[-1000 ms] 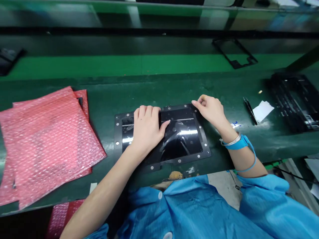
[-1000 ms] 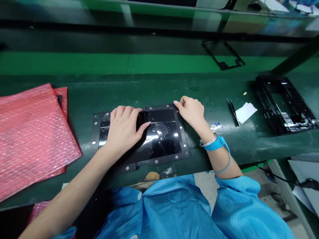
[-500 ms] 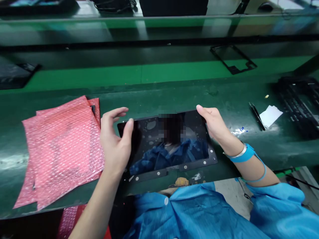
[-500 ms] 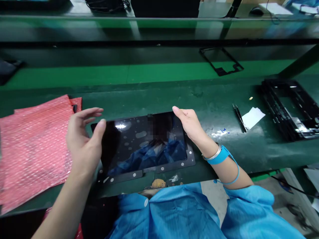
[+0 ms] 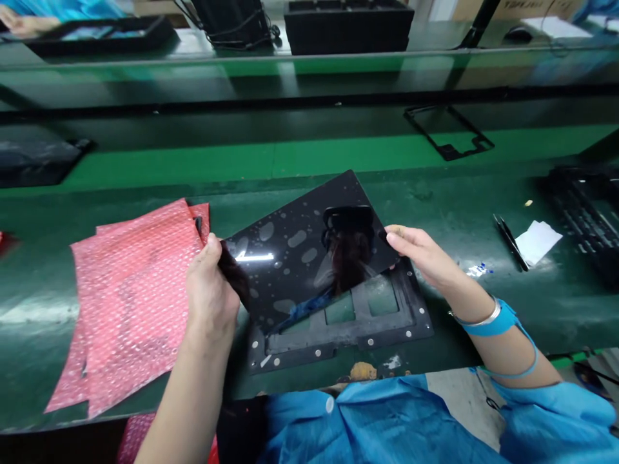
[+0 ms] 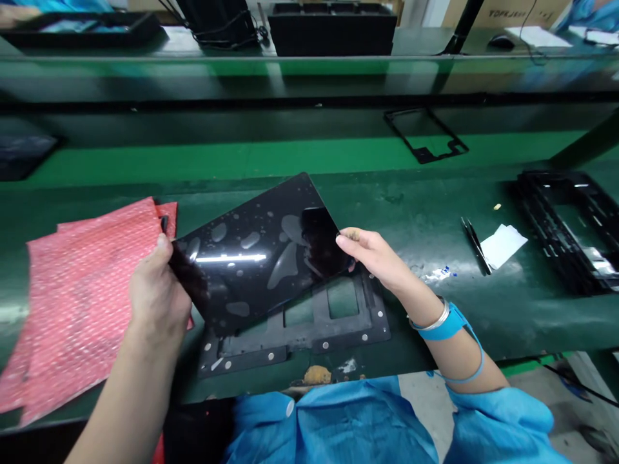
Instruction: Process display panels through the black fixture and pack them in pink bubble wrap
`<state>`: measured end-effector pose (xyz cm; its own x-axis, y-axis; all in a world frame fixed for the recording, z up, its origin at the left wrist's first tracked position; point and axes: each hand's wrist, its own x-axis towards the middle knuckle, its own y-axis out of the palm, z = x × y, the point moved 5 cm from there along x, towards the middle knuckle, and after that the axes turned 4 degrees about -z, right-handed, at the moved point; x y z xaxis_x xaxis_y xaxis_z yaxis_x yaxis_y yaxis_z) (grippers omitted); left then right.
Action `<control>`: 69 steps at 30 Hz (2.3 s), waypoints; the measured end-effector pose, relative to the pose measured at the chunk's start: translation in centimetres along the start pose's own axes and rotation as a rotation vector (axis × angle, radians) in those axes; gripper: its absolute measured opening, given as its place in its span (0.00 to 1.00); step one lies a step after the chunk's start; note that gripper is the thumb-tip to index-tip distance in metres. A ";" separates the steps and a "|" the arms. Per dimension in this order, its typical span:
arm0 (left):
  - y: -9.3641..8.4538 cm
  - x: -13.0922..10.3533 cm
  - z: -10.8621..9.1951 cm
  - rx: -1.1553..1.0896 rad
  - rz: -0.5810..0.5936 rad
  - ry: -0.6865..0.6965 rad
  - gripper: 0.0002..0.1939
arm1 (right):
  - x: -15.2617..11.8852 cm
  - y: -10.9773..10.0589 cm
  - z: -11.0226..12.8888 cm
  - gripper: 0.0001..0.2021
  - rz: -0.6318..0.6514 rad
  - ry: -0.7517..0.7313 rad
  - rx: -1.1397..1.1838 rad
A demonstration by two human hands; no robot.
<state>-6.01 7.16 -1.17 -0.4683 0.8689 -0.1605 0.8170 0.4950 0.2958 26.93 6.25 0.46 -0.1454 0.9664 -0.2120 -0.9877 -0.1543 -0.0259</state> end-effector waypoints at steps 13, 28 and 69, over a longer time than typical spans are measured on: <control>0.8 -1.3 -0.7 0.023 -0.046 0.063 0.13 | 0.0 0.3 -0.5 0.26 0.004 -0.039 0.107; 3.8 -4.1 1.3 0.136 0.449 -0.238 0.16 | 2.2 -3.3 -1.8 0.24 -0.151 -0.044 0.116; 0.3 -1.9 -2.8 0.028 0.078 0.159 0.20 | 13.8 -6.1 7.3 0.29 -0.484 -0.101 -0.857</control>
<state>-5.79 5.69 1.85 -0.4485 0.8937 0.0138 0.8610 0.4278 0.2751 30.53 22.04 4.81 0.2197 0.9713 0.0911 -0.5717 0.2039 -0.7947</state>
